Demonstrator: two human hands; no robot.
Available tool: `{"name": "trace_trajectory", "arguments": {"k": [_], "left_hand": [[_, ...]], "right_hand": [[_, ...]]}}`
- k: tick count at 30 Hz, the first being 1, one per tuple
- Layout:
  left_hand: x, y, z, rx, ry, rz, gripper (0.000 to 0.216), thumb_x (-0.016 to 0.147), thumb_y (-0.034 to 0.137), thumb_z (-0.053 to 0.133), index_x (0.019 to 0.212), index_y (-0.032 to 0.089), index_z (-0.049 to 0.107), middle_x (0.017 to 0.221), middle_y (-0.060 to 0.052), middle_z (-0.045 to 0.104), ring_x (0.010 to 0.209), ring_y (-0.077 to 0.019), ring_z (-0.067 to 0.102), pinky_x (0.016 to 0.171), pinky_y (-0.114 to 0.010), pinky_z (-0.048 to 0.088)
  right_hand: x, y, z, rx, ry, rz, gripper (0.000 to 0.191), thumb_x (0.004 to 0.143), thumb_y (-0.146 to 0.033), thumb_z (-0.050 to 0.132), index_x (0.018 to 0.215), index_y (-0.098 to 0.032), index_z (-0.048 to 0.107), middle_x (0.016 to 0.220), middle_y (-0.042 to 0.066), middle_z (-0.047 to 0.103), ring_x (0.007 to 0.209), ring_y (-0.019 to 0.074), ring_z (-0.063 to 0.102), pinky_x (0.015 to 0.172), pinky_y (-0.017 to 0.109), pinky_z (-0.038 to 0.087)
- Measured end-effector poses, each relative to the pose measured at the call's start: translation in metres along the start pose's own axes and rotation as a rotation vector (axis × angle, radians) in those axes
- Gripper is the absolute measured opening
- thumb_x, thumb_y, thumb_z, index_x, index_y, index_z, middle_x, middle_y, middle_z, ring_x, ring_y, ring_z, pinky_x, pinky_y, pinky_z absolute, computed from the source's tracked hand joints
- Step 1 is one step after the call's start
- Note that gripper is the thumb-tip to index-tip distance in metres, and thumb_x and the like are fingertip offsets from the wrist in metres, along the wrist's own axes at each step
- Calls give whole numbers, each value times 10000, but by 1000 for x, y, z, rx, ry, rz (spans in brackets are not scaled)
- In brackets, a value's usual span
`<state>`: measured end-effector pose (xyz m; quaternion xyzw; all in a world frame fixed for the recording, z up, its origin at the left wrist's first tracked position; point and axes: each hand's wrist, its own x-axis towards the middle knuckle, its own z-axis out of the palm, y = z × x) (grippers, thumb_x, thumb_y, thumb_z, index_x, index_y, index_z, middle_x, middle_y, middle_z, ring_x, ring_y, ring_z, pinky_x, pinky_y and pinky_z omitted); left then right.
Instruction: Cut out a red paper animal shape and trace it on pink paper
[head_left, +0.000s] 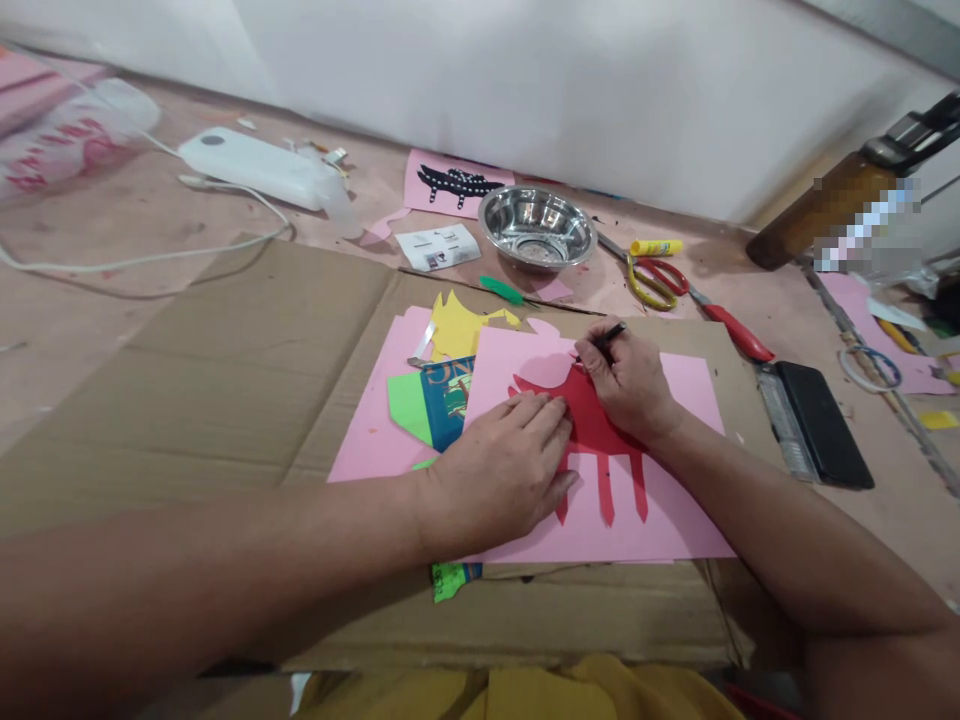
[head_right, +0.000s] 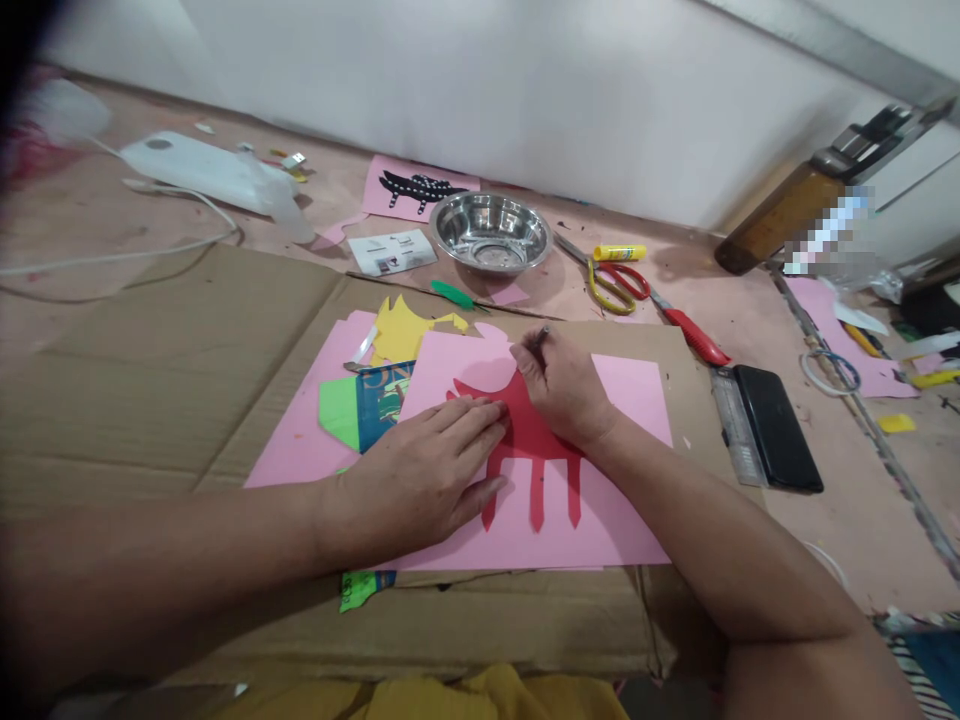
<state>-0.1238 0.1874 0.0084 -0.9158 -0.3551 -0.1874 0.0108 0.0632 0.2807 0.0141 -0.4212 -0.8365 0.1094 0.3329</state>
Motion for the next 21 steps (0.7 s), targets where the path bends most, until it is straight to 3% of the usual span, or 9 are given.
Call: {"name": "trace_trajectory", "arguments": {"k": [21], "left_hand": [[0,1,1,41,15,1,420,975,360,500,1191,32,649,1209,-194,664,1071,-291,624,979,-411,498]], "right_hand": [[0,1,1,-37,5,-25,189,967,-339,489,840,-207,536,743,41,657,673,182,597,632,299,418]]}}
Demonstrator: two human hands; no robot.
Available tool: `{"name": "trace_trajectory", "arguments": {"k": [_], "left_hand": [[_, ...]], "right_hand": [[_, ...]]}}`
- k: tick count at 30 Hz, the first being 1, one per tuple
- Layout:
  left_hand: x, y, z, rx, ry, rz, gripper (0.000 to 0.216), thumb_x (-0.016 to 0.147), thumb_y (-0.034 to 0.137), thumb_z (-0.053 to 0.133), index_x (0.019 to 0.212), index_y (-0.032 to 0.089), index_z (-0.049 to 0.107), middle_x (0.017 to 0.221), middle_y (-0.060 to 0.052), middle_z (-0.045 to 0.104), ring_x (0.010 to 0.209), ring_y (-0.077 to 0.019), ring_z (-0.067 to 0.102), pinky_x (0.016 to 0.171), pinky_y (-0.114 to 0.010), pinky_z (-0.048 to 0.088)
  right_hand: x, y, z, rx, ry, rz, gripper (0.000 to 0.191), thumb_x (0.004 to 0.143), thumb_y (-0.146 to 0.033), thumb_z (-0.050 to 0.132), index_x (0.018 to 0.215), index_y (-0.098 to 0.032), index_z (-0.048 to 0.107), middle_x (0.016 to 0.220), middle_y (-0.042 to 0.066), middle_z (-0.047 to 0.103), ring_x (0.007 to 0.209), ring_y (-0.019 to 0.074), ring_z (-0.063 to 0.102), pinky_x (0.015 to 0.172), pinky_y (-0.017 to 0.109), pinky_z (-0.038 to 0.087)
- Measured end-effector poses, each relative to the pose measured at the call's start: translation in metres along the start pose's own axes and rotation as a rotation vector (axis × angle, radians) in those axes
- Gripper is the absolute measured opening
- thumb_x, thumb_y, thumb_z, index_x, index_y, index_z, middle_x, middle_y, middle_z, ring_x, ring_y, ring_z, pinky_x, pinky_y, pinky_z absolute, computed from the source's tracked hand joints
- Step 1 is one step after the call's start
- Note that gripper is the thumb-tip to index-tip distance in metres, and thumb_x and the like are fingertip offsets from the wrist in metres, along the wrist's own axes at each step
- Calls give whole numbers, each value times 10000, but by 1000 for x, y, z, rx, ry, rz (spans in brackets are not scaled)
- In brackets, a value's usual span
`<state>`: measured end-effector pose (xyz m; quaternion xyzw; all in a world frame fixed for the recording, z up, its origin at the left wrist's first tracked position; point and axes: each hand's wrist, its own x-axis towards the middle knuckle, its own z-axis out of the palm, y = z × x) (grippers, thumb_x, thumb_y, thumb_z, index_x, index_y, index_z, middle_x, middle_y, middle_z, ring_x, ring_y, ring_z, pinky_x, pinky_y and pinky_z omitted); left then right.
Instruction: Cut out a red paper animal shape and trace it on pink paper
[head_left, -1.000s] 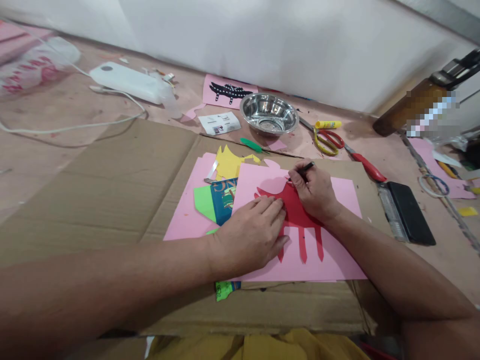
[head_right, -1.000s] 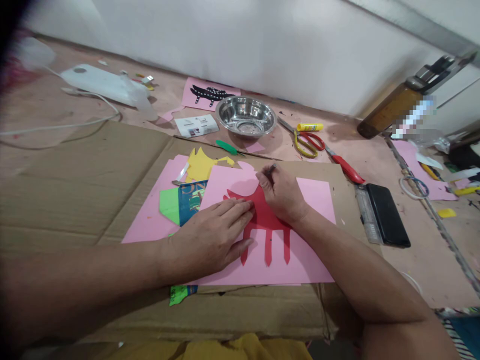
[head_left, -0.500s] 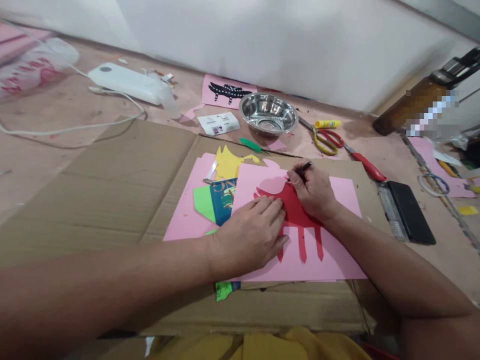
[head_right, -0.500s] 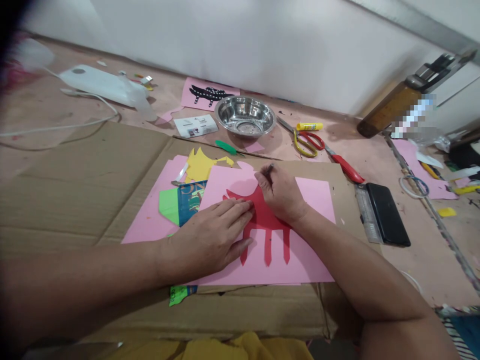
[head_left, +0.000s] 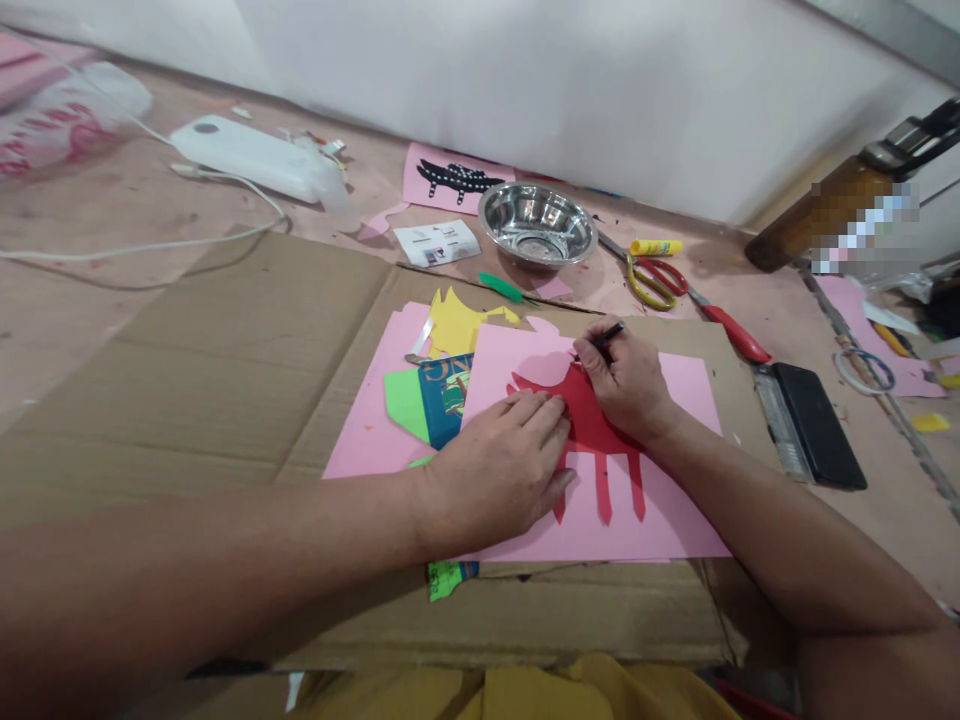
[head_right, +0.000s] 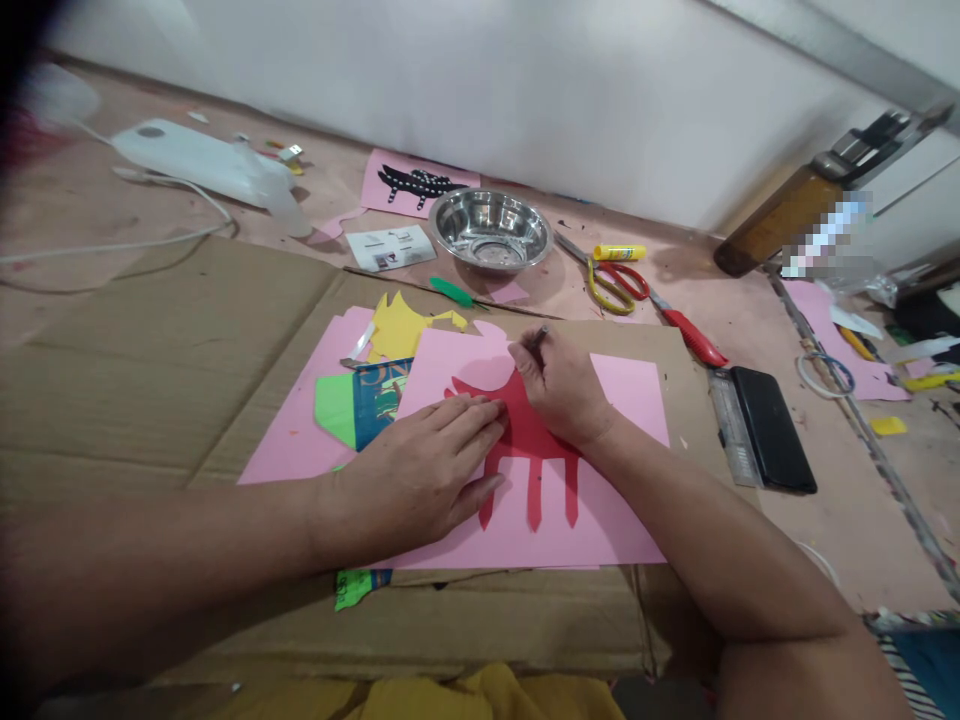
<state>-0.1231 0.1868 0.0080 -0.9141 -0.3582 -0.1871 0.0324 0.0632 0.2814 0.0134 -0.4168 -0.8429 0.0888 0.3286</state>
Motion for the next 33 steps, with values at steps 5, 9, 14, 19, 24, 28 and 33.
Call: {"name": "trace_trajectory", "arguments": {"k": [5,9,14,19,24,28,33], "left_hand": [[0,0,0,6,22,4,416,972,357,506,1182,30,654,1188,-195,670,1058,-290,627,973,-414,500],[0,0,0,7,21,5,408,970,357,508,1172,36,657,1181,-192,671,1050,-289,629,965,-417,504],[0,0,1,18,34,12,412,974,355,497,1173,34,661,1186,-193,674,1051,-288,629,970,-414,502],[0,0,0,23,33,10,409,971,351,507,1167,29,666,1183,-187,676,1048,-295,632,969,-415,499],[0,0,-1,19,16,15,410,975,356,500,1163,32,665,1183,-190,674,1043,-290,632,966,-414,500],[0,0,0,21,27,11,417,976,362,498,1174,33,661,1193,-192,671,1052,-288,630,975,-412,496],[0,-1,2,19,37,14,414,971,362,502,1165,33,664,1193,-194,671,1047,-287,633,967,-411,502]], "right_hand": [[0,1,0,1,-9,-15,198,967,-343,493,842,-199,548,741,46,652,665,181,586,627,300,411],[0,1,0,-1,-6,-5,190,964,-337,494,844,-200,548,747,46,649,674,181,582,640,302,416],[0,0,0,7,-13,-6,173,959,-323,501,834,-208,534,738,37,648,660,175,579,628,296,417],[0,0,0,7,-1,-27,179,962,-326,492,842,-203,545,734,37,649,653,173,581,618,297,416],[0,-1,0,-4,-15,-12,181,960,-333,488,850,-204,552,741,39,650,658,176,579,619,302,417],[0,-2,0,-8,-4,-28,180,956,-332,489,854,-201,560,732,40,644,645,175,574,609,302,416],[0,-2,-1,-22,-16,-30,184,958,-340,485,856,-205,557,728,37,638,640,176,568,606,302,420]]}}
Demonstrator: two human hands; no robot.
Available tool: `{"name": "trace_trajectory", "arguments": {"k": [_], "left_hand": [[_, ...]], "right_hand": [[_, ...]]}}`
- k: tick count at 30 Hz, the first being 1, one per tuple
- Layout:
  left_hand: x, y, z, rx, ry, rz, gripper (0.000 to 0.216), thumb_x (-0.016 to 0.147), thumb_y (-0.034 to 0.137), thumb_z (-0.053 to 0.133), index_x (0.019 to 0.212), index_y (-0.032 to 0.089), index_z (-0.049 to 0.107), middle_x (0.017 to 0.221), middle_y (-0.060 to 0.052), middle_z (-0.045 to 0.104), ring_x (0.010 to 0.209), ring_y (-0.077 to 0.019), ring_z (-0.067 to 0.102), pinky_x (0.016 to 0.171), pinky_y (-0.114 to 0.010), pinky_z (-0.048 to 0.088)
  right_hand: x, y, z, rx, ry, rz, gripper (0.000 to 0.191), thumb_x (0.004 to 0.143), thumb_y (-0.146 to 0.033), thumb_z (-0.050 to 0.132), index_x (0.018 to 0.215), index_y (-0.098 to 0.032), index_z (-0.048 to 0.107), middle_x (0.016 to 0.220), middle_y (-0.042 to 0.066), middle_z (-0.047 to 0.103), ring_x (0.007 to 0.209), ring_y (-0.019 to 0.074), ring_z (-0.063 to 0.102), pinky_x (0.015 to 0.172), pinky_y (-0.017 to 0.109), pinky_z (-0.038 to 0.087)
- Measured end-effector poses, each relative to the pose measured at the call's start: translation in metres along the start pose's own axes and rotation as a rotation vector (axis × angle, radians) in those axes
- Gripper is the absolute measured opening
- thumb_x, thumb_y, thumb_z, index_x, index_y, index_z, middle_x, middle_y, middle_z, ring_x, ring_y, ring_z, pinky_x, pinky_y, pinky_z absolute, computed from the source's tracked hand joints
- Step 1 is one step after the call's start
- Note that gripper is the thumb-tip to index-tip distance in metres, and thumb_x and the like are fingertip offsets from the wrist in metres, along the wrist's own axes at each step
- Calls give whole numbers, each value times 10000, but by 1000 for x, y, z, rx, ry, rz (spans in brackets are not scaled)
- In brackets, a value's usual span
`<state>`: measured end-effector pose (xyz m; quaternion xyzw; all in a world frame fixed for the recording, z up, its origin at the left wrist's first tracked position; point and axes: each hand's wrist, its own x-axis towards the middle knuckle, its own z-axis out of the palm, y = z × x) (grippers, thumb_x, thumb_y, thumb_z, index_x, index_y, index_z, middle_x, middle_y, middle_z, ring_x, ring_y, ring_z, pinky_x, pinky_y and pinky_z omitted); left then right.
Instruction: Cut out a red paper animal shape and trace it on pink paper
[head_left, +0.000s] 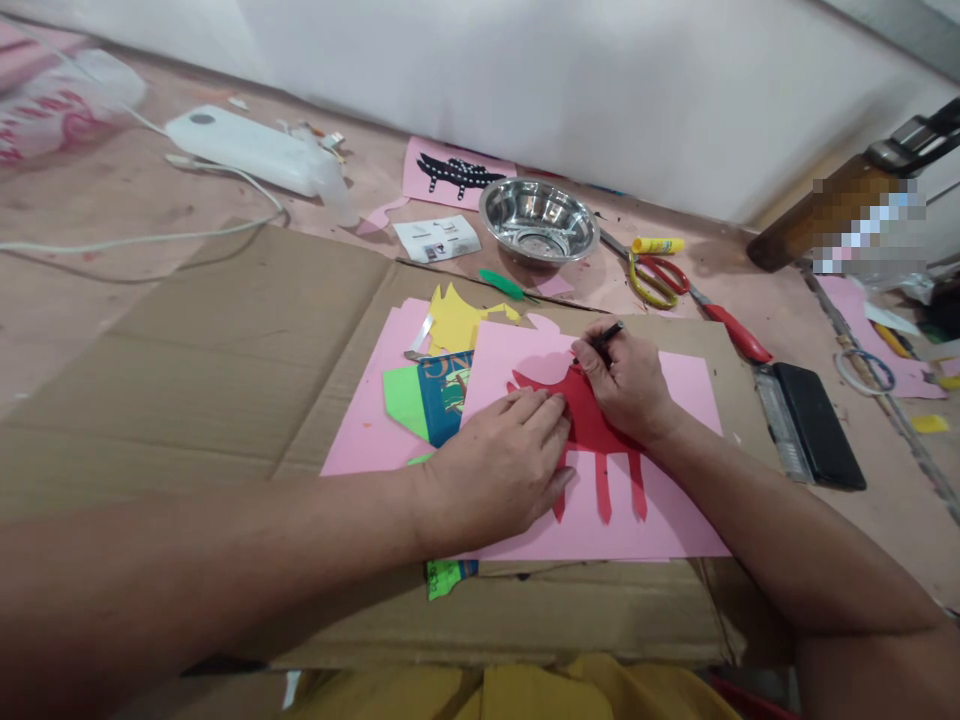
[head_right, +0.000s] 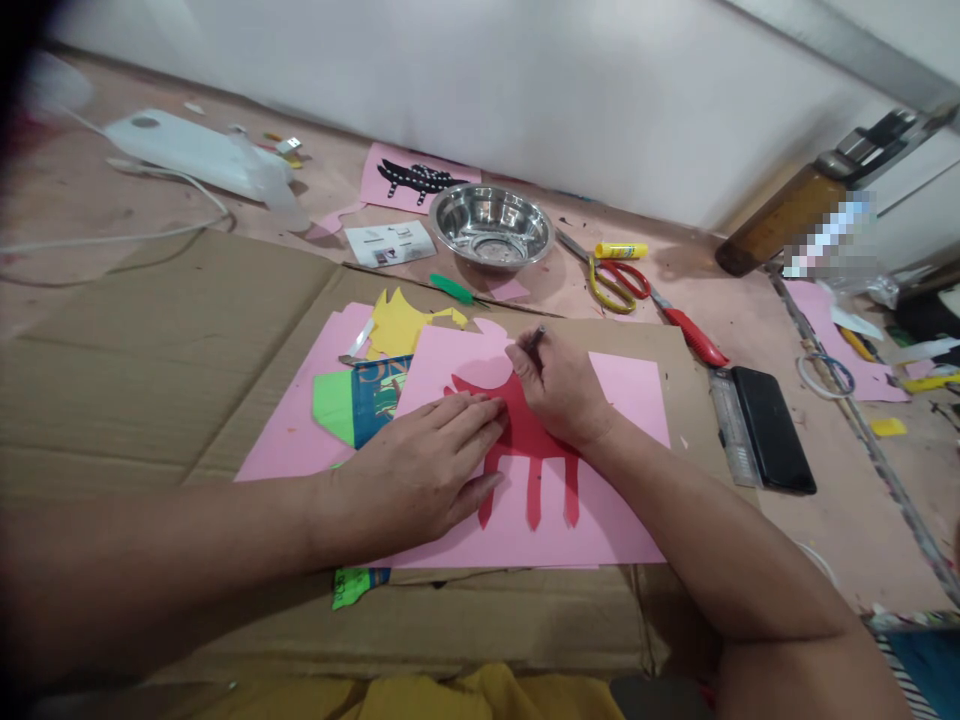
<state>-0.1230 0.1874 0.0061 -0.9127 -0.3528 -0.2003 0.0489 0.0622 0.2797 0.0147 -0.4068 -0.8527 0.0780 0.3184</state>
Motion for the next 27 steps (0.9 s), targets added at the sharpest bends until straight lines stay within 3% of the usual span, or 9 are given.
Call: {"name": "trace_trajectory", "arguments": {"k": [27], "left_hand": [[0,0,-1,-15,-8,-2,416,973,359,501,1157,25,668,1197,-203,674,1054,-293,633,973,-412,503]], "right_hand": [[-2,1,1,11,2,-44,257,979,-392,478,859,-193,587,755,50,652,668,174,588,629,300,446]]}}
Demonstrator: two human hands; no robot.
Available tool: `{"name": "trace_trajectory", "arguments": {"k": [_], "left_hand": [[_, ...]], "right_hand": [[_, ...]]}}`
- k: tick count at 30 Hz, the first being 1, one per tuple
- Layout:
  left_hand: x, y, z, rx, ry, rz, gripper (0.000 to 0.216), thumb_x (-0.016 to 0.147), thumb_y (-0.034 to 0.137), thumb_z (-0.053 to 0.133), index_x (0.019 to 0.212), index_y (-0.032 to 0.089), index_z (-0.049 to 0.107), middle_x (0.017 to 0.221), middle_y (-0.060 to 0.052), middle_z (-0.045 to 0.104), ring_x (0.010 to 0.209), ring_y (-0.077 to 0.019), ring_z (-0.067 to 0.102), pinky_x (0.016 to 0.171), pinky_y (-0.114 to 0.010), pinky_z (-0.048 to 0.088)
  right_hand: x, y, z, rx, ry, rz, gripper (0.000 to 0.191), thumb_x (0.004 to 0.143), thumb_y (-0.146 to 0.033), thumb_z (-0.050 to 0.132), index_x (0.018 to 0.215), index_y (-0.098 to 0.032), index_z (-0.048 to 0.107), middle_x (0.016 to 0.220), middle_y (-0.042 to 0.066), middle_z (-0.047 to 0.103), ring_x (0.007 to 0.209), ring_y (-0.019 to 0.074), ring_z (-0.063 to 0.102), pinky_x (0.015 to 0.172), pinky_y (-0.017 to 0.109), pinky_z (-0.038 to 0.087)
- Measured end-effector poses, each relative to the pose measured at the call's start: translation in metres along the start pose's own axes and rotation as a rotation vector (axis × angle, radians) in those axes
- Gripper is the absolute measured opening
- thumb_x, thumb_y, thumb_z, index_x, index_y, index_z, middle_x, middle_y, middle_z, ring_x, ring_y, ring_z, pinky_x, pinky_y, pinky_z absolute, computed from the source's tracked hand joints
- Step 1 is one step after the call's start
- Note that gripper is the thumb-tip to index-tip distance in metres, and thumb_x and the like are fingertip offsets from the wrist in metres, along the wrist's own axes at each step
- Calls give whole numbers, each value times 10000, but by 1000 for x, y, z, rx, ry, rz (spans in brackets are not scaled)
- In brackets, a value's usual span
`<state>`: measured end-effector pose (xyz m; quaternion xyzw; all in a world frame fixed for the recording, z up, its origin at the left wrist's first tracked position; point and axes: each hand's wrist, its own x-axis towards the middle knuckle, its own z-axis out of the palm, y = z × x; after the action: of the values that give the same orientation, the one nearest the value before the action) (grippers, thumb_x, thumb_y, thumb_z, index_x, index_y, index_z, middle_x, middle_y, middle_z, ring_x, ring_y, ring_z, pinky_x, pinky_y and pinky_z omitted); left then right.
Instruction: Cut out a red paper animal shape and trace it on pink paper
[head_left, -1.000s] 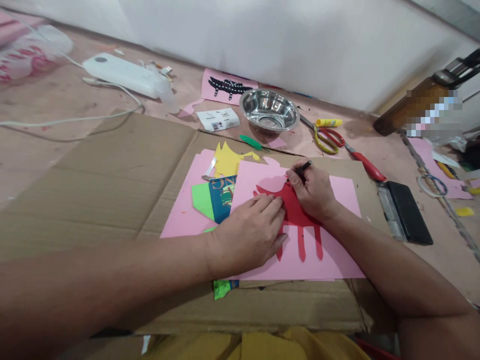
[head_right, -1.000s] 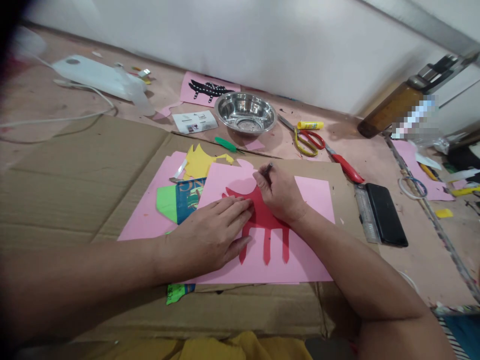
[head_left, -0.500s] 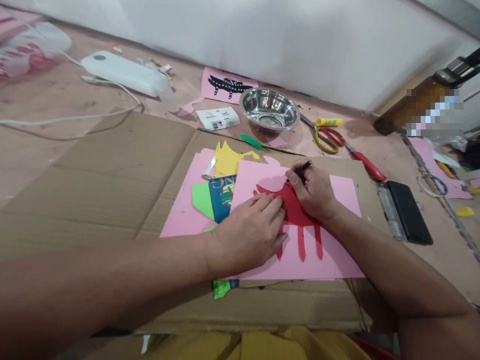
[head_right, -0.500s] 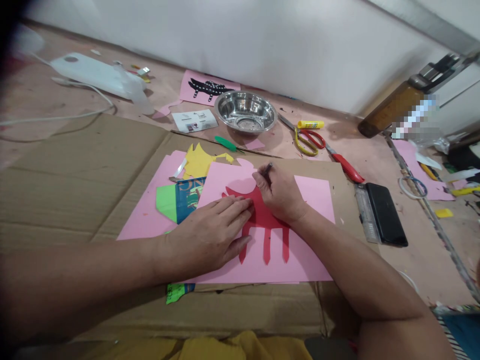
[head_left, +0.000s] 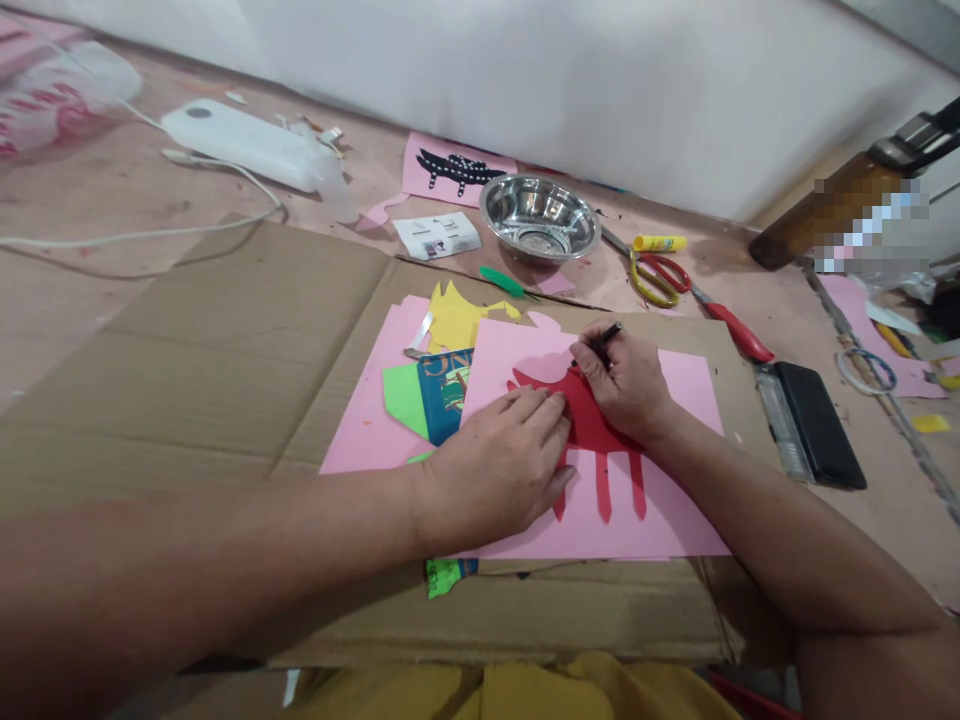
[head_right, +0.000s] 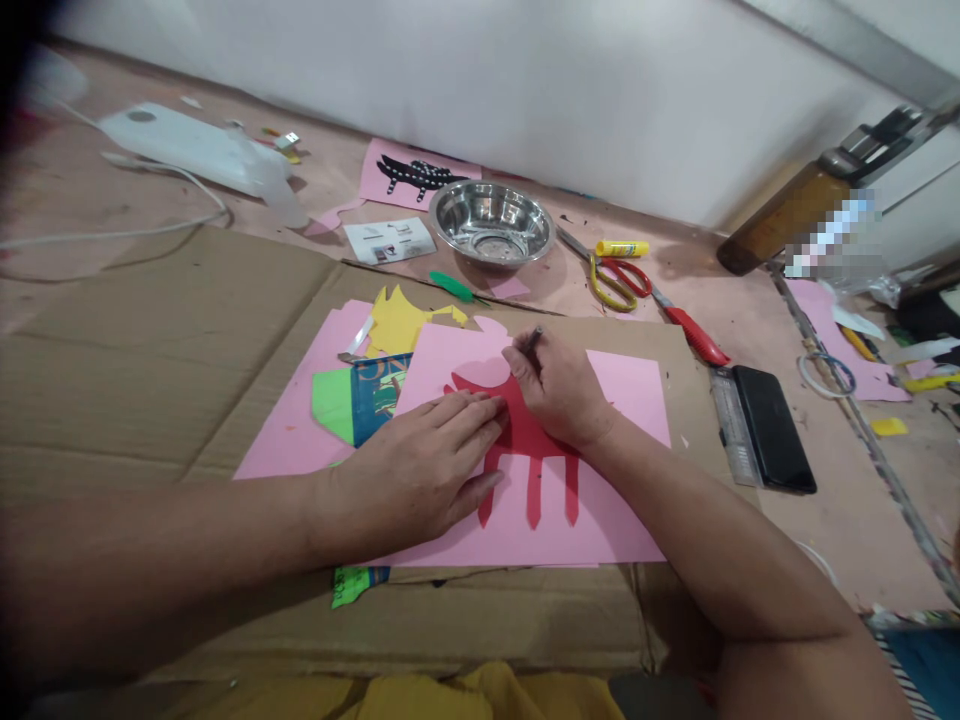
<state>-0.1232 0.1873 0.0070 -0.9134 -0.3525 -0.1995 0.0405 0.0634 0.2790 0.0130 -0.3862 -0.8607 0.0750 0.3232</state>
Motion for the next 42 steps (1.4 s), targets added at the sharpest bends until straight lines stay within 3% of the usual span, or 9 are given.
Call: {"name": "trace_trajectory", "arguments": {"k": [30,42], "left_hand": [[0,0,-1,-39,-9,4,388,964,349,539,1123,21,672,1142,-221,673,1080,-298,628,981,-434,504],[0,0,0,-5,-8,1,413,975,355,500,1171,29,660,1198,-202,674,1066,-292,636,979,-417,502]], "right_hand": [[-3,-4,2,23,-28,39,323,983,-462,456,863,-198,597,764,54,660,683,182,596,652,310,455],[1,-3,-1,27,15,72,209,970,-379,486,860,-213,549,713,27,622,631,180,576,627,314,442]]}}
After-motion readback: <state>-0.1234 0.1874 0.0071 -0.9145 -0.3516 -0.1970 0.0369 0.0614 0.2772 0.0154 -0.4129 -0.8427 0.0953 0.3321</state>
